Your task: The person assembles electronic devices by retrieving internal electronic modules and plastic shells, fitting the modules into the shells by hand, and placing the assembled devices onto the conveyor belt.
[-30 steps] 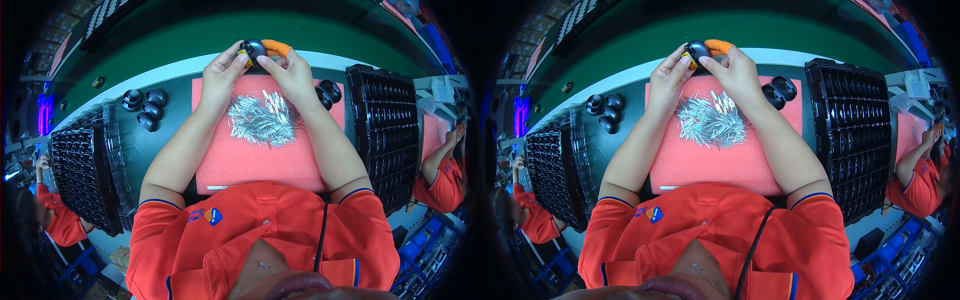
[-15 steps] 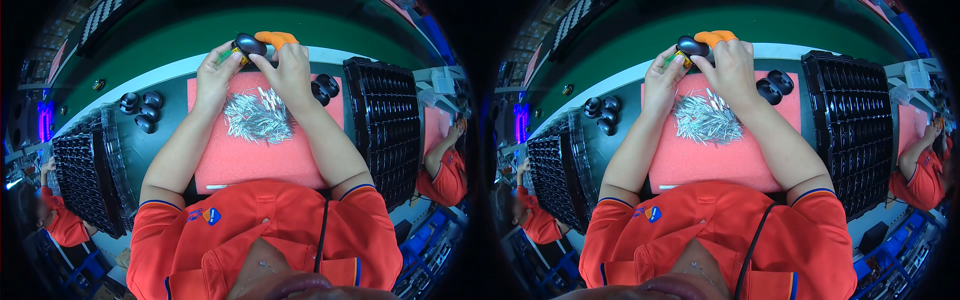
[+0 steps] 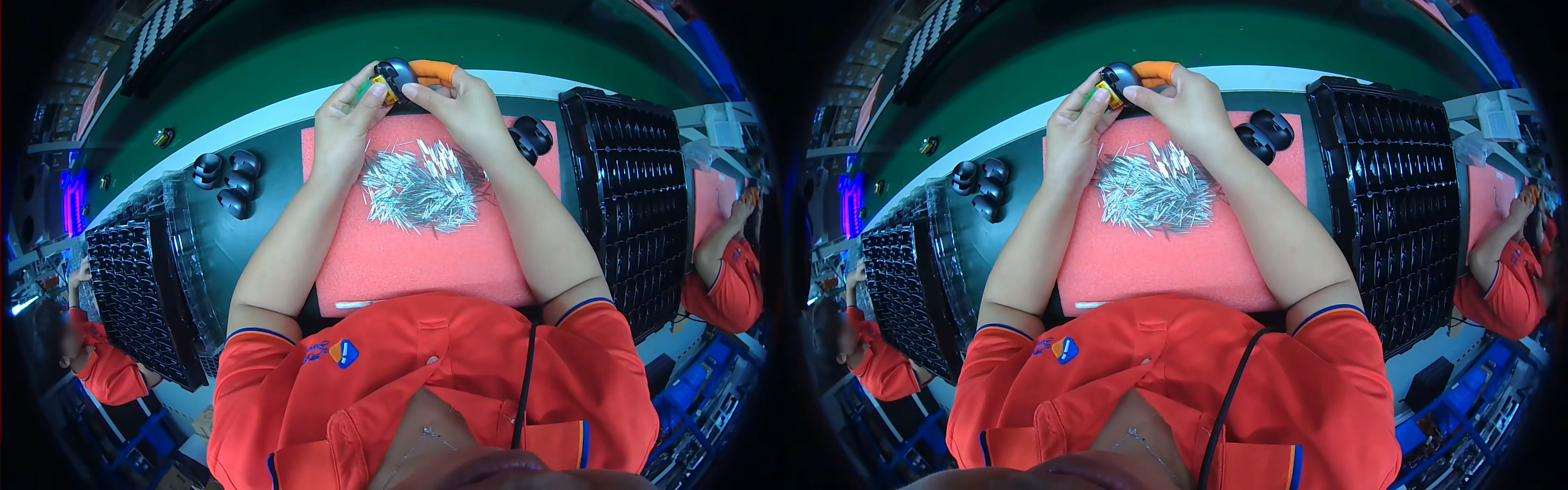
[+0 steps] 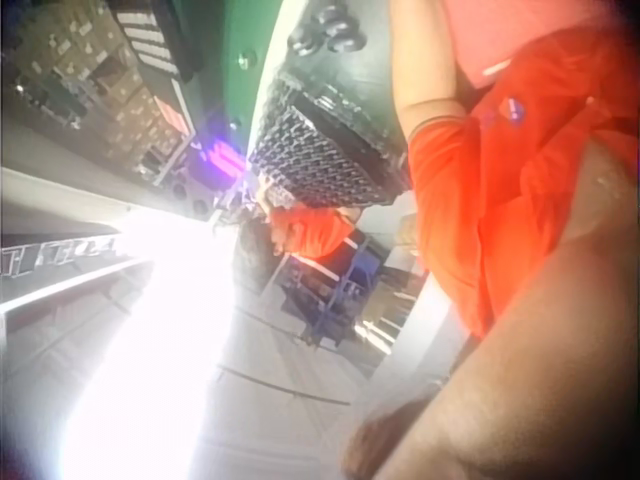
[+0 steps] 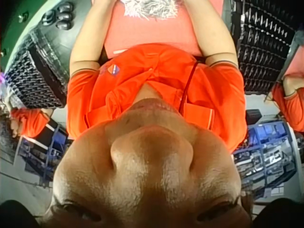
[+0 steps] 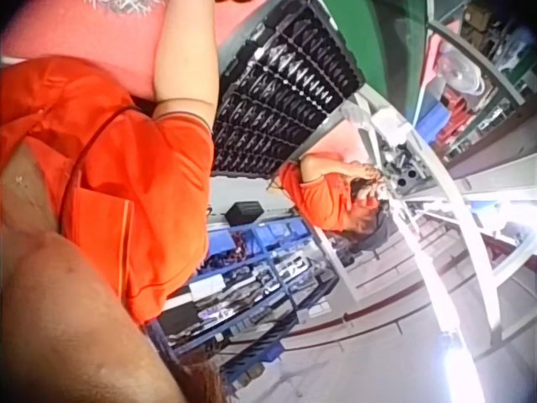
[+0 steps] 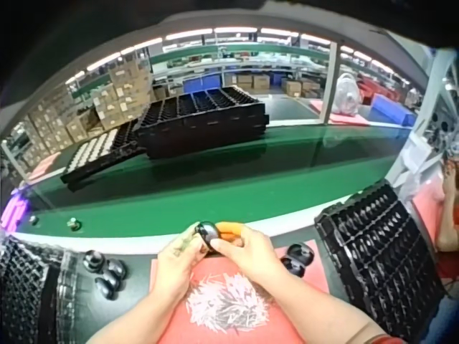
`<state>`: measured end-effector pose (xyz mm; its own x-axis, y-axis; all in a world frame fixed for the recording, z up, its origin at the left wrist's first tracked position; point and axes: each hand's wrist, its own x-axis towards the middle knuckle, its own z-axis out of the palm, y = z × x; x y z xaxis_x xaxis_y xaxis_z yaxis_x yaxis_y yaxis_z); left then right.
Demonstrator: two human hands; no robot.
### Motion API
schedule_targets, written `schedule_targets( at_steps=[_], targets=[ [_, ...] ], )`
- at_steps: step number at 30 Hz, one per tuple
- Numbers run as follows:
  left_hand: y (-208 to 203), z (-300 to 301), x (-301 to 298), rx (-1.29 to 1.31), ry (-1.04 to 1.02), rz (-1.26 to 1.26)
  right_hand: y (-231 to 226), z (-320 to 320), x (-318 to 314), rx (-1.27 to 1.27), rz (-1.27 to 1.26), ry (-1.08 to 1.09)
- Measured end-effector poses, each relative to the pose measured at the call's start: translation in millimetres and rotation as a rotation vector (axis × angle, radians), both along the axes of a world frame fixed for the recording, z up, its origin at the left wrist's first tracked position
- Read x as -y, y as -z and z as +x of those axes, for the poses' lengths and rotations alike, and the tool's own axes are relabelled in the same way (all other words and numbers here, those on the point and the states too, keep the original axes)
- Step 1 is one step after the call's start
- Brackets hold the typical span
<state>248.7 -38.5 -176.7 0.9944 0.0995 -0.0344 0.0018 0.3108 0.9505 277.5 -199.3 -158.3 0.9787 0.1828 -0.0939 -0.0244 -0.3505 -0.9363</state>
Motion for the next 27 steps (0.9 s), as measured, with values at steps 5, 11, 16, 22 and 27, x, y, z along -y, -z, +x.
schedule_targets(
  at_steps=[5, 11, 16, 22, 27],
  targets=[
    [0.2, 0.7, -1.5, -0.022, 0.014, -0.016, 4.0, 2.0, 2.3, -0.035, 0.248, -0.052],
    [-0.5, 1.7, -1.9, 0.003, 0.051, -0.06, 11.0, 3.3, 1.5, -0.017, 0.206, -0.055],
    [3.2, 3.5, -2.0, 0.024, 0.072, -0.048, 15.1, 3.4, 1.0, 0.061, 0.056, -0.024],
    [-6.3, 3.3, -5.0, 0.059, 0.0, 0.026, 8.1, -3.2, -4.8, 0.316, 0.274, 0.08],
    [-18.4, 21.4, -18.0, 0.105, 0.009, 0.399, 3.5, -7.5, -6.8, 0.213, 0.273, 0.089]
  ],
)
